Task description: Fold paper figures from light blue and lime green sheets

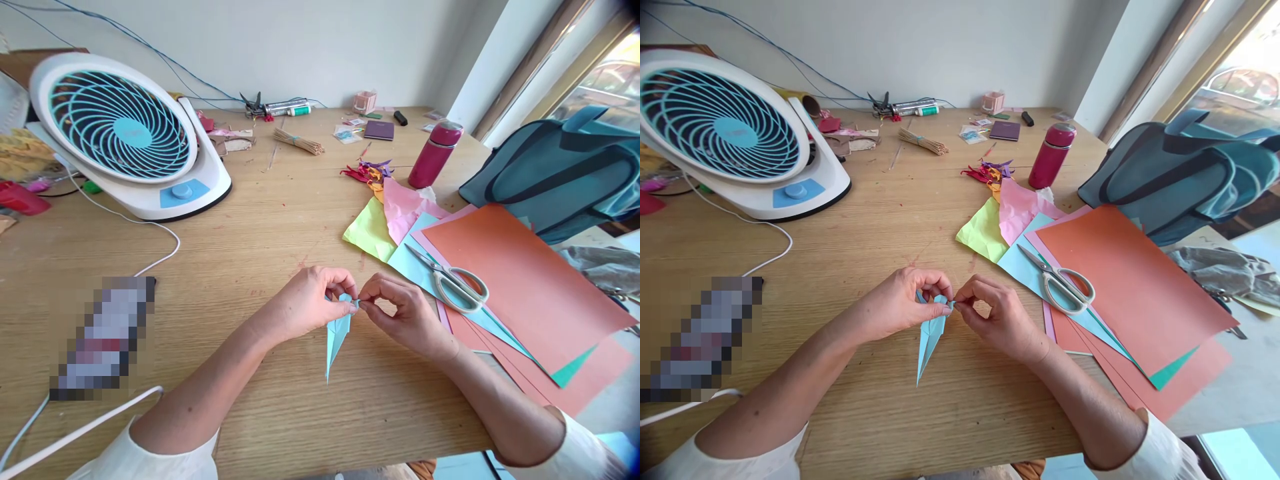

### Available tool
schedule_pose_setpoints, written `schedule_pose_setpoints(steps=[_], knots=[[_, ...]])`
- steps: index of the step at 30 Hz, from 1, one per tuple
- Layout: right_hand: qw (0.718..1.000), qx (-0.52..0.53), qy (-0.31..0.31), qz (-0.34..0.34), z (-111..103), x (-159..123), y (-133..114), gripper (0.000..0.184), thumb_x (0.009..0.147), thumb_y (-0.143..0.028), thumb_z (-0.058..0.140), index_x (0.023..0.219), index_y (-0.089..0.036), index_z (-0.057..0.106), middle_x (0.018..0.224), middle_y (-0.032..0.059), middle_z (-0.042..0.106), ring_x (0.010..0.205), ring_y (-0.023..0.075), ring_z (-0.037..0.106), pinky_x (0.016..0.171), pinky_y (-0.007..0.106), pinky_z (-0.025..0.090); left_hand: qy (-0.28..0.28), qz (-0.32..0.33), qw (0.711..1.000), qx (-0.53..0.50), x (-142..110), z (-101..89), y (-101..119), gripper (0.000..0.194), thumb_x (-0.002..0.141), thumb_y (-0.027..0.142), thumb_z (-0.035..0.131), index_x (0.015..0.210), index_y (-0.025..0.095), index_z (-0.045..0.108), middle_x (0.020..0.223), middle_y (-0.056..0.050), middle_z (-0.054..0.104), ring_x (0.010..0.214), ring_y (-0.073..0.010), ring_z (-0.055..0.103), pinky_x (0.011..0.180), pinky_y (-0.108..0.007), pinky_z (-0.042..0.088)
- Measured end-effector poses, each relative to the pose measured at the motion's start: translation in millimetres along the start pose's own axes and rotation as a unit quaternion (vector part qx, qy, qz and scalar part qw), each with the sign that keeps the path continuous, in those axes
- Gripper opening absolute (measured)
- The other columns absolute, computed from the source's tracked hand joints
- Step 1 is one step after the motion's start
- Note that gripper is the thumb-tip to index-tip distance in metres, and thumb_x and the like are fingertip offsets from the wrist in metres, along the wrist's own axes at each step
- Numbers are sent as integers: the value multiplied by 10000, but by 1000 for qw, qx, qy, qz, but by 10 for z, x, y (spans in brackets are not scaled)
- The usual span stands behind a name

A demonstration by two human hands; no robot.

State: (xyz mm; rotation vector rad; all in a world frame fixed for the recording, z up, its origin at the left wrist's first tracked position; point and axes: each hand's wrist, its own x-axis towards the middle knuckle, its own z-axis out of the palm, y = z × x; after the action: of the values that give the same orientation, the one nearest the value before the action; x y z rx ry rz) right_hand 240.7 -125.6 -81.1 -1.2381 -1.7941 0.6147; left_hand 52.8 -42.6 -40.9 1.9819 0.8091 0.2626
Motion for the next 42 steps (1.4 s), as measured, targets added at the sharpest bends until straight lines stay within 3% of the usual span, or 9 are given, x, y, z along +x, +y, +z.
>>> schedule_pose_setpoints(steps=[7, 13, 18, 23, 31, 36, 42], knots=[[999, 15, -4, 47, 49, -24, 13, 98, 859, -98, 574, 825, -189, 585, 761, -3, 595, 680, 119, 553, 611, 248, 448, 33, -32, 996, 79, 16, 59, 91, 60, 773, 261, 643, 769, 216, 682, 752, 15, 701, 760, -161, 623, 717, -257, 409], [995, 39, -44, 76, 63, -24, 23, 64, 881, -139, 571, 886, -181, 619, 847, 19, 635, 772, 139, 601, 702, 273, 484, 39, 2, 989, 140, 29, 42, 69, 67, 781, 227, 611, 736, 222, 660, 701, 27, 677, 719, -153, 597, 818, -284, 407], [995, 17, -42, 87, 65, -18, 11, 76, 861, -122, 577, 821, -180, 606, 795, 2, 627, 723, 126, 580, 658, 257, 461, 12, 20, 991, 134, 22, 21, 11, 77, 800, 212, 572, 738, 212, 619, 721, 33, 663, 681, -135, 583, 722, -261, 398], [991, 51, -50, 115, 60, -11, -1, 66, 873, -144, 564, 828, -179, 597, 770, -1, 632, 693, 122, 585, 632, 245, 476, -5, -2, 999, 48, 30, 11, -11, 75, 819, 227, 573, 765, 200, 618, 695, 38, 637, 625, -112, 553, 581, -221, 376], [994, 52, -12, 94, 80, -16, -2, 63, 874, -159, 573, 832, -180, 614, 780, 9, 636, 700, 128, 599, 642, 251, 486, -16, -29, 999, -31, 66, -2, -71, 119, 808, 283, 633, 841, 184, 691, 743, 1, 690, 699, -136, 617, 612, -219, 441], [997, 28, 7, 76, 114, -26, -3, 110, 855, -105, 538, 781, -180, 571, 736, -6, 589, 632, 104, 534, 581, 225, 432, 0, -24, 1000, -15, 58, 31, -71, 129, 790, 272, 642, 847, 190, 723, 733, -2, 700, 688, -142, 623, 604, -224, 444], [990, 59, 0, 130, 154, -45, 14, 113, 872, -164, 543, 762, -180, 563, 691, -14, 561, 605, 102, 509, 526, 209, 399, 29, -51, 997, 51, 51, 97, -21, 117, 764, 268, 619, 799, 204, 710, 718, 9, 695, 683, -148, 610, 605, -232, 420]])
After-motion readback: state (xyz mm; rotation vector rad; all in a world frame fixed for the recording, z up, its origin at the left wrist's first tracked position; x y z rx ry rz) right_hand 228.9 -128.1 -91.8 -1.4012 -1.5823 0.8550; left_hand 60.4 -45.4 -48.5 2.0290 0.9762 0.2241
